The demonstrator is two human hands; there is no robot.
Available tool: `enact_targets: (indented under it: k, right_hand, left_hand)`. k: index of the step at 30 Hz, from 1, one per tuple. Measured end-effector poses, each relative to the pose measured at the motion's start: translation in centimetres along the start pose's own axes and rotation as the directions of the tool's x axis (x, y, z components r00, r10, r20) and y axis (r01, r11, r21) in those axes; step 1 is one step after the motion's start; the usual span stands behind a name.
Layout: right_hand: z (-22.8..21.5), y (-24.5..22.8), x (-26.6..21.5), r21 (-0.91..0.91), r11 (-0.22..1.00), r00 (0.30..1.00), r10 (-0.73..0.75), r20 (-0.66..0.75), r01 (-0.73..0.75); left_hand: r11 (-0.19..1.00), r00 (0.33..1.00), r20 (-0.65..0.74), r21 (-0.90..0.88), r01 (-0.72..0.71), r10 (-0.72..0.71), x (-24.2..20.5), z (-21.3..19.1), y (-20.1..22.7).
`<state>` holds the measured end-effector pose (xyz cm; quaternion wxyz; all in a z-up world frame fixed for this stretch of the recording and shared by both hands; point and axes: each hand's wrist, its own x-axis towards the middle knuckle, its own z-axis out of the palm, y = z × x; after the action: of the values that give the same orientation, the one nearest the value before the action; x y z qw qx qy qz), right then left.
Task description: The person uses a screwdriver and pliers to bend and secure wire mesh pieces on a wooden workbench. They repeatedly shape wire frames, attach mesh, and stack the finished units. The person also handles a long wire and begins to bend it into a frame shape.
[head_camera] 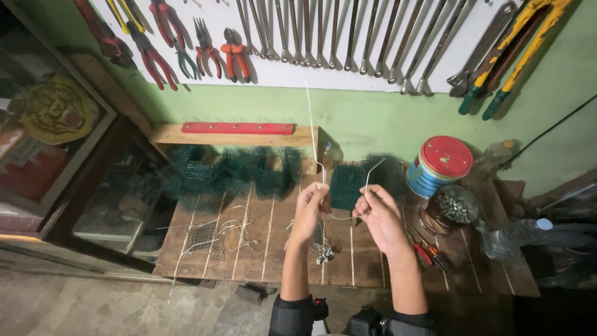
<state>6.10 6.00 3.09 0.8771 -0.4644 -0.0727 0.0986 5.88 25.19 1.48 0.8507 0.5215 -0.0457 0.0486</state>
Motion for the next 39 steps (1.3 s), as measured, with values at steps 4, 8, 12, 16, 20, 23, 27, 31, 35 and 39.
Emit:
enact_targets:
  k: [4,8,12,16,20,23,27,31,35,39]
  right_hand:
    - [-0.3,-0.1,-0.1,0.005,1.000,1.000,-0.014,0.011,0.014]
    - [-0.5,0.2,0.0,0.003,0.999,0.999,-0.040,0.005,0.040]
    - [-0.8,0.2,0.0,-0.011,0.995,0.994,-0.103,-0.041,0.103]
    - [-0.4,-0.1,-0.1,-0.088,0.988,0.985,-0.137,-0.102,0.128]
    - [-0.4,0.2,-0.1,-0.254,0.961,0.982,-0.145,-0.120,0.111]
    - [0.1,0.4,-0.1,-0.366,0.925,0.979,-0.161,-0.129,0.104]
    - [2.1,-0.6,-0.7,-0.778,0.585,0.923,-0.385,-0.017,0.230]
    - [2.0,-0.6,-1.1,-0.908,0.290,0.898,-0.406,0.169,0.302]
    - [2.6,-0.8,-1.2,-0.918,0.164,0.855,-0.450,0.257,0.362]
    - [2.2,-0.5,-1.0,-0.908,0.126,0.810,-0.511,0.286,0.400]
  left_hand:
    - [0.999,0.999,-0.046,-0.041,-0.021,0.020,0.5,-0.2,-1.0]
    - [0.998,0.998,-0.005,-0.036,0.056,-0.056,0.0,0.8,0.6]
    - [0.995,0.987,0.128,0.022,0.094,-0.096,-0.7,1.3,3.3]
    - [0.999,0.981,0.192,-0.016,0.046,-0.042,-0.5,0.3,1.6]
    - [0.998,0.997,0.067,-0.057,0.032,-0.028,-0.2,0.3,0.8]
    - [0.998,0.999,-0.019,-0.062,0.026,-0.027,-0.4,0.7,1.2]
    - [0.997,0.999,-0.043,-0.079,-0.012,0.009,-0.3,0.8,0.7]
    - [0.997,0.998,-0.054,-0.076,-0.018,0.013,-0.6,1.2,1.2]
    - [0.996,0.999,-0.043,-0.076,-0.036,0.033,-0.6,1.4,1.1]
    - [0.997,0.999,-0.047,-0.072,-0.006,0.002,-0.7,1.9,1.5]
